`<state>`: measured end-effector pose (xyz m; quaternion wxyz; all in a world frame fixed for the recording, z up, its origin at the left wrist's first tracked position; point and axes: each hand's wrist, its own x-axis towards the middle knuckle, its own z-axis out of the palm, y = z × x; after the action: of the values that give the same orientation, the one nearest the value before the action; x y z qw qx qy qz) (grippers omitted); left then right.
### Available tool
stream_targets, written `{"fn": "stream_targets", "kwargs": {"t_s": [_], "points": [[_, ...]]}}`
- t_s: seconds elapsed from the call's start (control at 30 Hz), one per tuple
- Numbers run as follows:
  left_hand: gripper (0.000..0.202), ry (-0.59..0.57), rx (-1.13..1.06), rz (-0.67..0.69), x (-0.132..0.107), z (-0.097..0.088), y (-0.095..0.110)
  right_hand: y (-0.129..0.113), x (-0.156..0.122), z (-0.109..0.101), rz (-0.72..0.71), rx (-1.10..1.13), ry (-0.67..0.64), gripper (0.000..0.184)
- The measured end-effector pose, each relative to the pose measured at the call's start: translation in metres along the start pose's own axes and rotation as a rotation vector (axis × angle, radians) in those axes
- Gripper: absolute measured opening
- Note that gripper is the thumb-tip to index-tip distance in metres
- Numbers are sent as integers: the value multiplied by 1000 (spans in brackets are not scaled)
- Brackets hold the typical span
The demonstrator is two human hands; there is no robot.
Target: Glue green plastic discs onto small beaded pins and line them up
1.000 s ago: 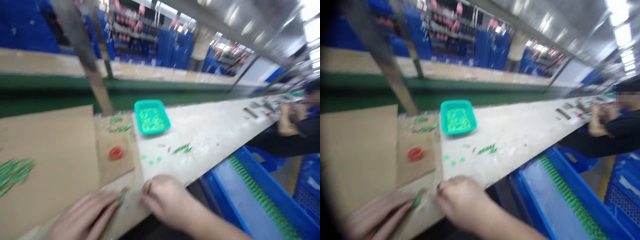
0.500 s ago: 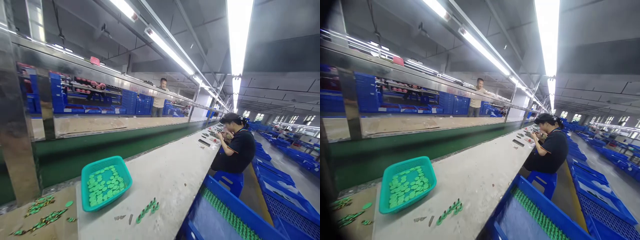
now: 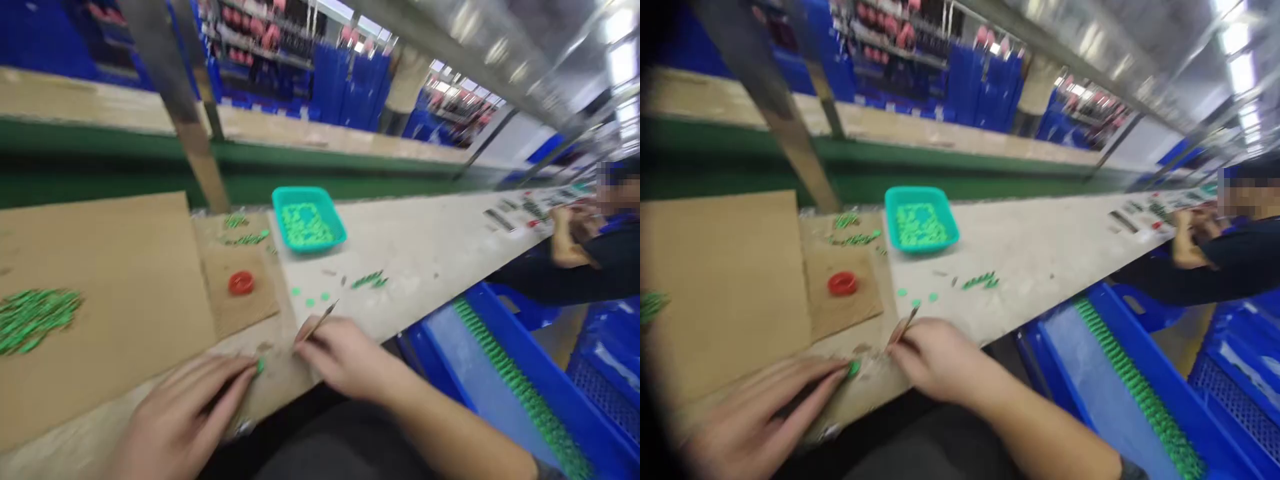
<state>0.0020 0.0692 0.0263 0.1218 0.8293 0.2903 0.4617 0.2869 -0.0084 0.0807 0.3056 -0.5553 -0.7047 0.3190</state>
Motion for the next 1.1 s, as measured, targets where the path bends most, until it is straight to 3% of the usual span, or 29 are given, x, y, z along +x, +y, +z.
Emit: {"fn": "stream_targets", "kwargs": {"t_s": [0.07,0.13,0.3,0.63,0.93,1.1], "points": [[24,-166,3,-1,-12,-13,11,4,-1,3,-47,83,59,14],[15,-214,3,-25,-9,-17,18,7,2,6,-74,113,74,17],[11,-227,-11,-89,5,-17,29,8,2,13,-166,108,89,22],[7,-248,46,-226,-4,-18,33,11,10,20,-221,130,58,24],[11,-268,81,-210,2,-19,46,12,13,20,-258,144,61,31],[15,-258,65,-207,0,-19,48,10,21,20,-287,131,-7,33]]}}
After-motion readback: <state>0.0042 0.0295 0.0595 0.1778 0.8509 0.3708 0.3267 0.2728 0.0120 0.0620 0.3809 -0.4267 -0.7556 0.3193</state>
